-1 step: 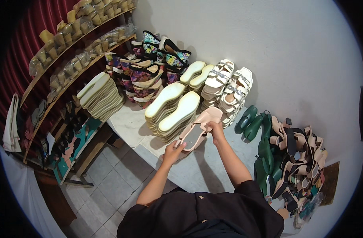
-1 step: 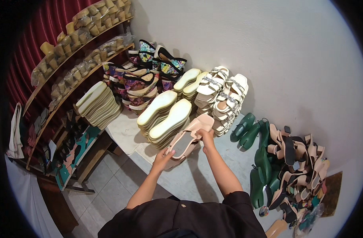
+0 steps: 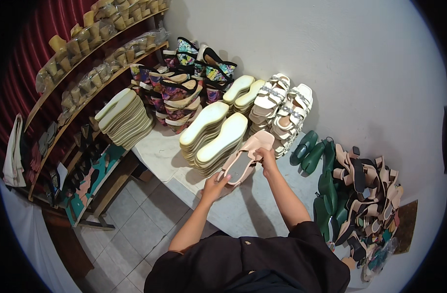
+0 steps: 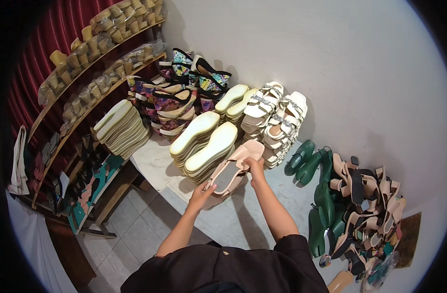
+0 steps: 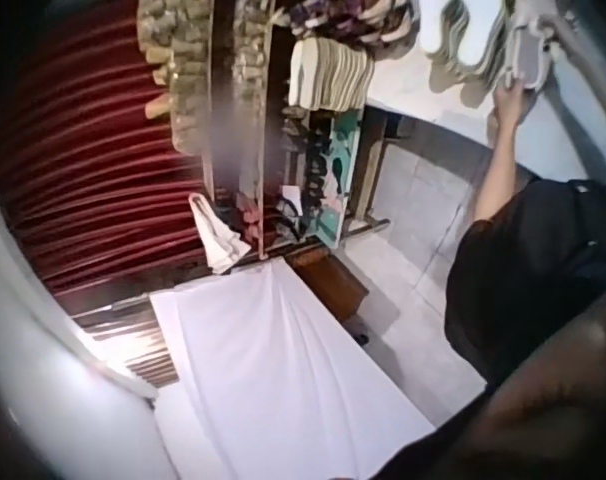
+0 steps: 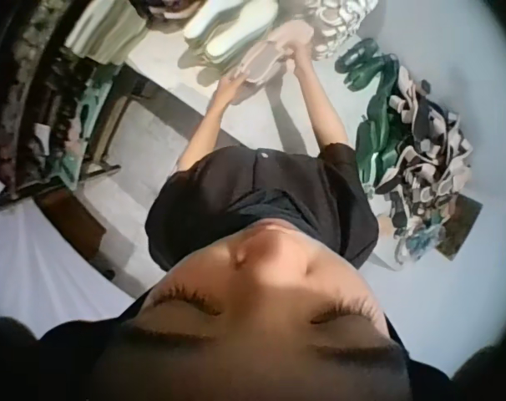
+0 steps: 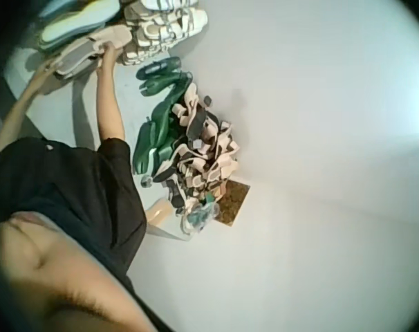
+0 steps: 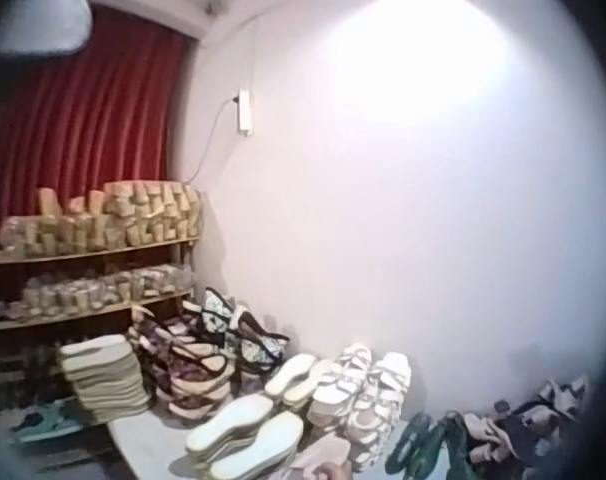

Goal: Organizing and sorting various sandals and shoe components on a table.

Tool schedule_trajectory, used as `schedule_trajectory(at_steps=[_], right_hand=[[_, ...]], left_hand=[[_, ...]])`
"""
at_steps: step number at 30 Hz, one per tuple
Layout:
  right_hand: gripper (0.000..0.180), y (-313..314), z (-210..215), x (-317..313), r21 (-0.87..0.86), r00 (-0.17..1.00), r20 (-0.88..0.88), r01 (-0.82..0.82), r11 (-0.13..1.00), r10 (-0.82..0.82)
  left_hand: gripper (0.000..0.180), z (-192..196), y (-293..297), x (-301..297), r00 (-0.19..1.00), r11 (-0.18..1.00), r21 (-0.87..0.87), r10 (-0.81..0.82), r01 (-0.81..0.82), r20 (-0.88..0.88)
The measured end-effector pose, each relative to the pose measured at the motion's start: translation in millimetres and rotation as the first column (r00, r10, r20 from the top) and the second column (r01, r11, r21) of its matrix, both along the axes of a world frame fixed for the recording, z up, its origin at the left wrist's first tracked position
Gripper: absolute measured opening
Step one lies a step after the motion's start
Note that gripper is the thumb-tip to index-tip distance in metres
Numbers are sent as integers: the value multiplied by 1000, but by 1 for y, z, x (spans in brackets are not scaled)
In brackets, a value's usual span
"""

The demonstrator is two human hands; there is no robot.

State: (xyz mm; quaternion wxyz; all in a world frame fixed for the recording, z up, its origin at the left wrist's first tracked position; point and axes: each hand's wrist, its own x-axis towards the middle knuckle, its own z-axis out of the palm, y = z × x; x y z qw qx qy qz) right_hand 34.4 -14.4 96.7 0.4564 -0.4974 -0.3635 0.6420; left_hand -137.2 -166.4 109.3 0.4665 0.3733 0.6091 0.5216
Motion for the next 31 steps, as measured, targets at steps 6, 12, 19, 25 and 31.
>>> schedule_trajectory(at_steps=[6,12,19,25,31], right_hand=[[46,18,-34,-26,-30,984,147,107,994,-102],[59,9,-13,-35,-49,979,191,83,995,-72],[68,5,-20,-31,30,974,171,143,989,-146],[84,-19,-15,-14,51,969,159,183,982,-188],[79,-62,-3,21,60,985,171,19,998,-28]], left_hand=[[57,-43,15,-18,999,997,-64,-50,50,6],[66,-97,29,-31,999,990,-128,-49,51,22],[83,-96,25,-31,998,976,-216,-16,2,-63],[74,-49,7,-18,975,972,-222,29,-79,-218],[76,-47,-33,4,959,978,-54,187,-203,-212]])
